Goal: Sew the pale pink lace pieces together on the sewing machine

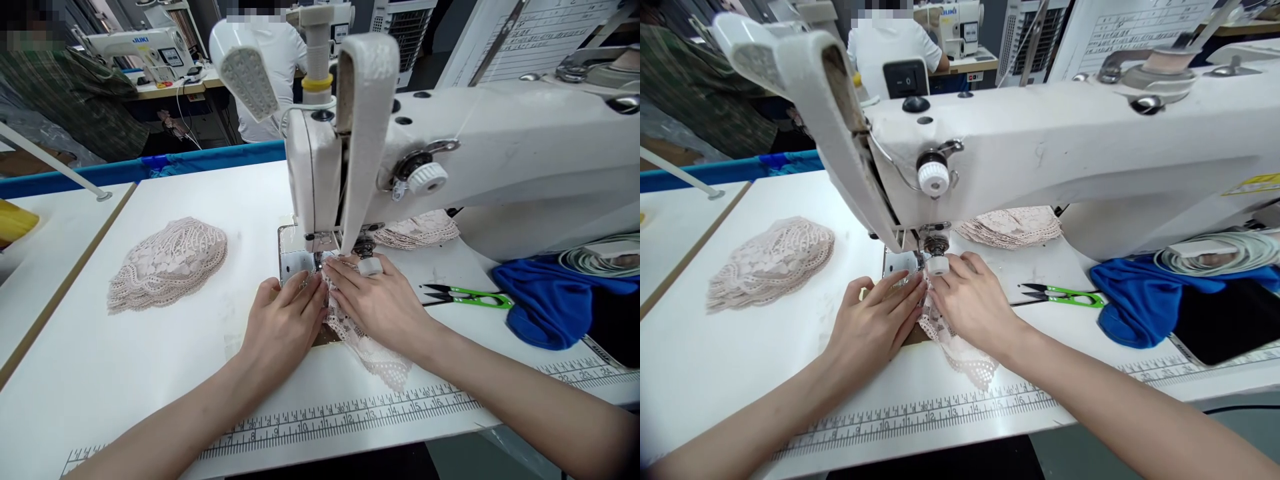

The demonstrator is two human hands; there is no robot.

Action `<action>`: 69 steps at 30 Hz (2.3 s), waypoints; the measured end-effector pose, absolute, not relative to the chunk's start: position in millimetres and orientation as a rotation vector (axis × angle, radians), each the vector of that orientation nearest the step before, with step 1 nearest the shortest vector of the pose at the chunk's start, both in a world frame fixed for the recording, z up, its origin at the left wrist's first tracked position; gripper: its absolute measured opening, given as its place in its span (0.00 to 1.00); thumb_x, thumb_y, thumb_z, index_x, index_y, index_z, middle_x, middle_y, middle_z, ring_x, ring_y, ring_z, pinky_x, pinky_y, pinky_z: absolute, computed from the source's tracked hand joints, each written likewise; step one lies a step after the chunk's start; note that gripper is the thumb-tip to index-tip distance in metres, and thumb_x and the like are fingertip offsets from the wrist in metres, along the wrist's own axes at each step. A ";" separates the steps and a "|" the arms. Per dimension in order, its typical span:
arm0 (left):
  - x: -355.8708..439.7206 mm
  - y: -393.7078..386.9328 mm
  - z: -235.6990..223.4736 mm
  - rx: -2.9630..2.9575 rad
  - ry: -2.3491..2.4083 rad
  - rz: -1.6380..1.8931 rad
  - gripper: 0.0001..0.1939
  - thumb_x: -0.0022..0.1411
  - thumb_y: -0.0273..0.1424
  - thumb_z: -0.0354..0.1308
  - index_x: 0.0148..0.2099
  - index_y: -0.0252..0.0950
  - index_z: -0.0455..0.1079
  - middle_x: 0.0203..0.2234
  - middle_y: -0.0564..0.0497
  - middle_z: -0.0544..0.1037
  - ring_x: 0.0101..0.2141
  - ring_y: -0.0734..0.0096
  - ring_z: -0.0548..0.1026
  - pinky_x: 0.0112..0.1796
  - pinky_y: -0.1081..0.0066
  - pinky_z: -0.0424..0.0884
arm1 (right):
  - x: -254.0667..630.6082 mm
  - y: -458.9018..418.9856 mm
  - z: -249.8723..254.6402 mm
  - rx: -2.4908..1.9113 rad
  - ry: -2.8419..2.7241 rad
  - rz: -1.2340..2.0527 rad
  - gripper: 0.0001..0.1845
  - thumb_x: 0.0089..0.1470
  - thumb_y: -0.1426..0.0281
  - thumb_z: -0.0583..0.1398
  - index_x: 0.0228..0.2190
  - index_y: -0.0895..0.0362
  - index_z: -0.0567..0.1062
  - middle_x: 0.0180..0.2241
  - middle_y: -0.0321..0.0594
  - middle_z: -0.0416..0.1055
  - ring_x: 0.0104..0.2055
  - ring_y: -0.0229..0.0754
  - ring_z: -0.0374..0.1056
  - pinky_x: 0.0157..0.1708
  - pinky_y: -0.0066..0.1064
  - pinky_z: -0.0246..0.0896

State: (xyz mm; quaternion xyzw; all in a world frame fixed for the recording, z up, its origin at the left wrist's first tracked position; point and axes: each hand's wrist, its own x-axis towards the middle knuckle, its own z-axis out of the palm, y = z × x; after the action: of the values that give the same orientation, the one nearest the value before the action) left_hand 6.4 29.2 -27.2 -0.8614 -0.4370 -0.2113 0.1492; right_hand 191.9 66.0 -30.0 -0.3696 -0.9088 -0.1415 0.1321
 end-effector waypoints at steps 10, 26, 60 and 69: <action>3.9 32.0 -26.5 -2.441 -1.255 -0.591 0.12 0.67 0.28 0.54 0.51 0.37 0.71 0.47 0.51 0.79 0.47 0.63 0.73 0.43 0.60 0.59 | 193.8 72.7 -29.4 -1.086 -2.647 -0.392 0.17 0.66 0.68 0.49 0.45 0.59 0.76 0.49 0.43 0.74 0.52 0.48 0.65 0.52 0.42 0.50; -10.8 47.8 -7.2 -2.892 -1.290 -0.368 0.23 0.55 0.26 0.55 0.55 0.35 0.68 0.48 0.44 0.74 0.46 0.58 0.71 0.46 0.57 0.63 | 203.6 55.6 -6.0 -1.128 -2.607 0.277 0.07 0.59 0.68 0.58 0.37 0.55 0.75 0.40 0.36 0.74 0.29 0.37 0.70 0.22 0.29 0.53; 3.0 21.0 -17.4 -2.532 -1.082 -0.444 0.14 0.67 0.31 0.53 0.49 0.30 0.73 0.45 0.42 0.79 0.49 0.57 0.75 0.47 0.60 0.63 | 201.6 62.2 -21.6 -0.740 -2.559 -0.171 0.11 0.57 0.79 0.55 0.35 0.60 0.78 0.38 0.40 0.79 0.43 0.42 0.71 0.43 0.34 0.60; 0.6 26.7 -16.1 -2.536 -1.108 -0.498 0.13 0.67 0.33 0.53 0.48 0.32 0.74 0.44 0.45 0.80 0.47 0.60 0.76 0.46 0.59 0.62 | 200.3 64.0 -25.7 -0.737 -2.543 -0.219 0.12 0.58 0.81 0.54 0.35 0.61 0.77 0.39 0.42 0.78 0.43 0.41 0.71 0.43 0.33 0.59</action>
State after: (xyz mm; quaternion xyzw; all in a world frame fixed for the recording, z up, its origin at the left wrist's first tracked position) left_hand 0.6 26.7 -16.1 -0.8897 -0.3887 -0.1747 0.1640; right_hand 200.3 64.0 -25.7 -0.2692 -0.9293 -0.0801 0.2399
